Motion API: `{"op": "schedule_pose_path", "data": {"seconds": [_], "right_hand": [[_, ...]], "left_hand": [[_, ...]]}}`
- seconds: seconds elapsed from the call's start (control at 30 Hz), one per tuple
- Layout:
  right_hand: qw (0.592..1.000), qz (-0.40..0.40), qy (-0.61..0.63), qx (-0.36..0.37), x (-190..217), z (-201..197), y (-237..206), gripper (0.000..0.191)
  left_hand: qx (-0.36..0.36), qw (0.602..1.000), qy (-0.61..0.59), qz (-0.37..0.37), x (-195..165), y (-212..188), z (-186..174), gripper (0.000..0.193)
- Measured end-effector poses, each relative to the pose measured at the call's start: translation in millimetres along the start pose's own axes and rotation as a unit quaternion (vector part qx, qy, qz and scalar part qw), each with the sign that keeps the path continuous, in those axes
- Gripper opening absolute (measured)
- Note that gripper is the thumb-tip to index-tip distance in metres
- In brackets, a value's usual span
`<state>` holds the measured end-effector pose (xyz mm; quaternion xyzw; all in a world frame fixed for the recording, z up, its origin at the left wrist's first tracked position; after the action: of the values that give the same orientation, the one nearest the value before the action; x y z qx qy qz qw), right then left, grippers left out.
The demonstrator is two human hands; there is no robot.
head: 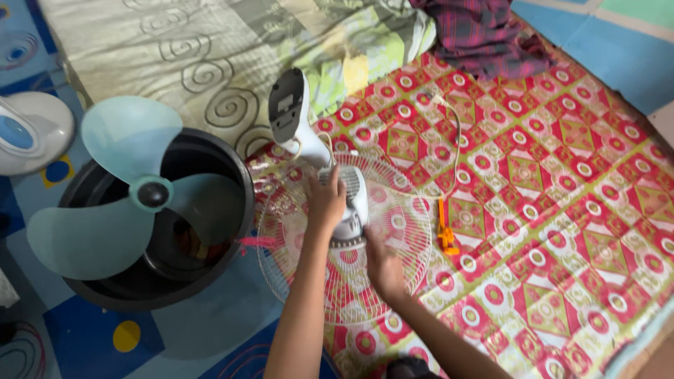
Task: The person disassembles an electric fan on a bed, using a screwdriver to loosen the rear grille and remove the blade assembly, then reattaches the blades and secures the fan components back together by hand.
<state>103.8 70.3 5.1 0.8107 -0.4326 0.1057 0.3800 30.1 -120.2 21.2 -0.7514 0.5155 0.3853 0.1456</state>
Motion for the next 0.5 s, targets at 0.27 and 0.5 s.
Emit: {"op": "schedule_pose_path", "data": {"seconds": [0.27, 0.5], "right_hand": [[1.000, 0.005, 0.000, -0.020, 12.4, 1.6, 7.3, 0.048], [0.973, 0.215, 0.026, 0.078, -16.0, 15.2, -3.1, 0.045]], "left_hand": [[0.011, 0.999, -0.044, 0.003, 4.7, 1.3, -2.9, 0.052], [-0.004, 1.000, -0.029, 0.008, 7.1, -5.4, -5.0, 0.049]]}}
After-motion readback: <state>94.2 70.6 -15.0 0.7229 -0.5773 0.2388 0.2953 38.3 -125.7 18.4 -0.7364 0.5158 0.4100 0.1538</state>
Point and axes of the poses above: each hand's wrist, its own y-axis towards the middle knuckle, its own z-axis out of the palm, x = y × z, the point moved 5 cm from there along y, towards the middle knuckle, and after that the axes turned 9 degrees about -y, right-handed, at the moved point
